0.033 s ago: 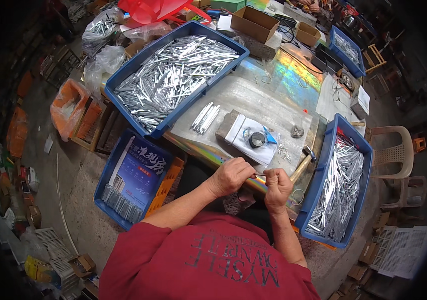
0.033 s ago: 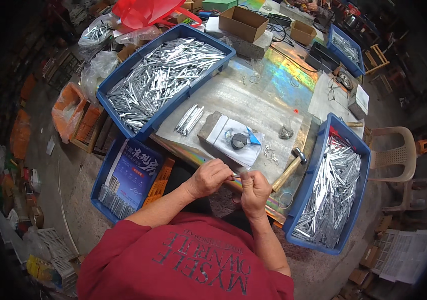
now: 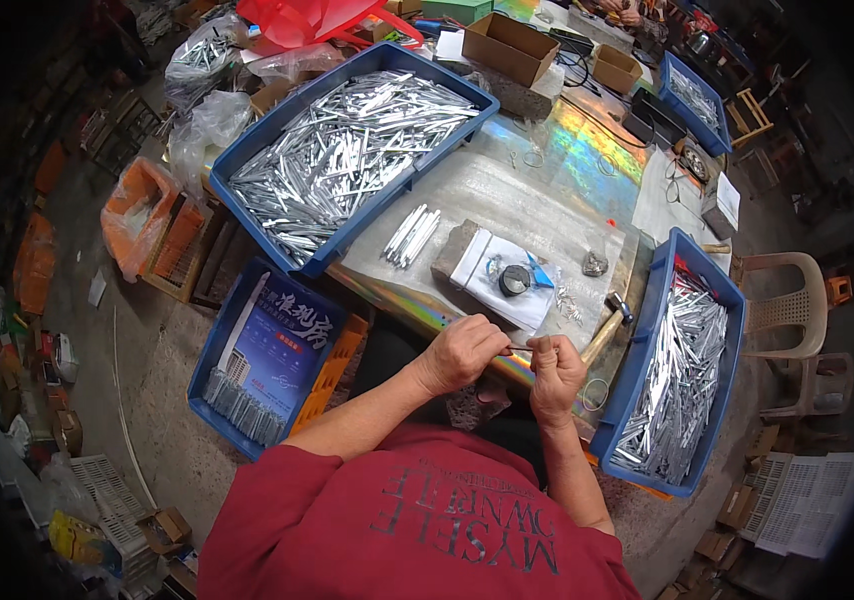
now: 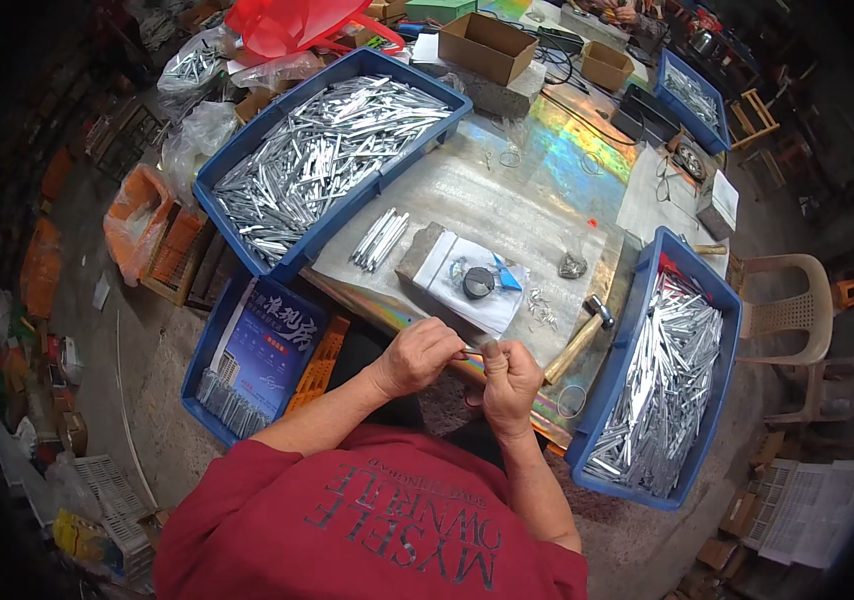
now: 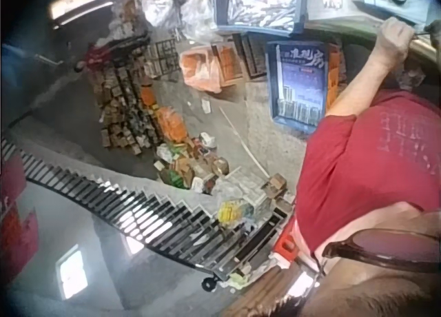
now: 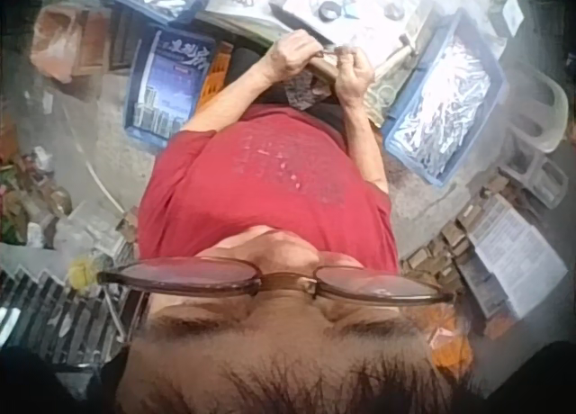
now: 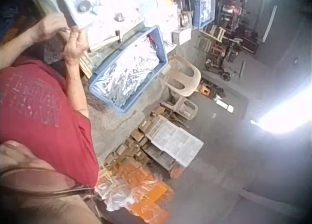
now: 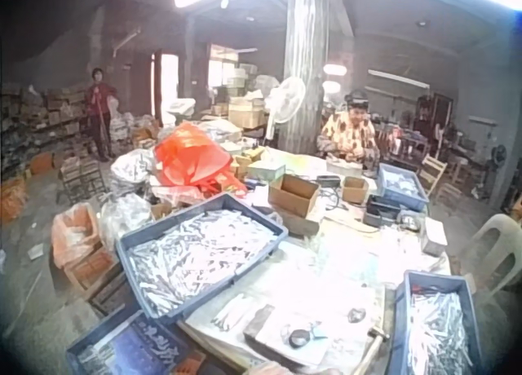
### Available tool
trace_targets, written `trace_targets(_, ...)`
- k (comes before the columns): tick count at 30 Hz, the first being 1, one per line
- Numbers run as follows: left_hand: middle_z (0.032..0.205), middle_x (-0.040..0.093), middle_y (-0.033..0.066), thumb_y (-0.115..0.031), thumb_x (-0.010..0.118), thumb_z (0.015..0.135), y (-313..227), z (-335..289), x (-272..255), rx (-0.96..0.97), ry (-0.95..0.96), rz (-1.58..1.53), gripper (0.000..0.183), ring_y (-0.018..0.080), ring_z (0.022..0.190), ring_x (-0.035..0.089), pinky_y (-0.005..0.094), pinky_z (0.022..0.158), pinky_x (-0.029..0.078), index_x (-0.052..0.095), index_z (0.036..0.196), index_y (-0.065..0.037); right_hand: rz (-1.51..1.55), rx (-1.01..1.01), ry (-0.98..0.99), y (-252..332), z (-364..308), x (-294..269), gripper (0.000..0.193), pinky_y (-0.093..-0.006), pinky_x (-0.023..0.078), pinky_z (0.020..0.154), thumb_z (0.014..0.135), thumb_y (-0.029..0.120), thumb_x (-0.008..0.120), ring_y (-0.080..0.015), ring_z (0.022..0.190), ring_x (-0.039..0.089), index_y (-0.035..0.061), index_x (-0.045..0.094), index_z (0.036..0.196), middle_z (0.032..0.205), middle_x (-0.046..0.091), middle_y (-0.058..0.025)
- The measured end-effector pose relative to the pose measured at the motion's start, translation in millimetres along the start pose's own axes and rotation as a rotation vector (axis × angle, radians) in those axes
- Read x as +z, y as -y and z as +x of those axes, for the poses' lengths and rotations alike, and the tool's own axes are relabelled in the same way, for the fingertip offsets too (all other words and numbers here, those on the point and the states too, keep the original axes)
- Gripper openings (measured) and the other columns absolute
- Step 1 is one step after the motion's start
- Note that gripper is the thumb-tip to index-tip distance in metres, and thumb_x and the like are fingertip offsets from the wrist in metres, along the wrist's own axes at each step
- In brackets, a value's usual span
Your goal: The person assembles metal hardware by attaching small components onto metal pins by hand and securing them with a hammer on a small metal block.
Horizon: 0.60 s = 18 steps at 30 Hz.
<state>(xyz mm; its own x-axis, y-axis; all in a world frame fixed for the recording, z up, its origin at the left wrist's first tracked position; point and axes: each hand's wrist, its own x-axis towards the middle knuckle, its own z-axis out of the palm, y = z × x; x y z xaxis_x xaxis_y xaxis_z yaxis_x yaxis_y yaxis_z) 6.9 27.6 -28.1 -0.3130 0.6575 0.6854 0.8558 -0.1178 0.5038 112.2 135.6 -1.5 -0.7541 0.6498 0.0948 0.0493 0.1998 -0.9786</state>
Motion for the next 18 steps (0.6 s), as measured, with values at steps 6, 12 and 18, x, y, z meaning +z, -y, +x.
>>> trace_targets(6,0.064,0.05,0.0071,-0.002,0.055,0.064,11,-3,-15,-0.122,-0.024,0.096,0.008,0.0232,0.059,0.049,0.0317,0.053,0.04,0.05,0.07,-0.004,0.116,-0.008,-0.004,-2,-2,14,0.023,-0.0165,0.03,0.046,0.085,0.021,0.048,-0.0036,0.052,0.037,-0.001,0.052,0.092,0.064,0.046,0.0013)
trace_targets(12,0.066,0.055,0.0123,-0.008,0.053,0.074,64,4,-57,-0.438,-0.133,0.405,0.007,0.0284,0.063,0.055,0.0369,0.056,0.043,0.053,0.069,-0.003,0.238,0.15,0.01,-15,-4,-2,0.024,-0.0151,0.032,0.048,0.086,0.019,0.045,-0.0026,0.054,0.039,-0.0015,0.05,0.097,0.067,0.048,-0.0001)
trace_targets(18,0.069,0.056,0.0136,-0.015,0.056,0.072,104,1,-60,-0.635,0.061,0.66,0.014,0.0296,0.066,0.056,0.0369,0.059,0.044,0.053,0.067,-0.003,0.218,0.193,0.041,-16,-13,0,0.023,-0.014,0.027,0.043,0.087,0.018,0.042,-0.0014,0.049,0.036,-0.0011,0.051,0.095,0.064,0.048,0.0001)
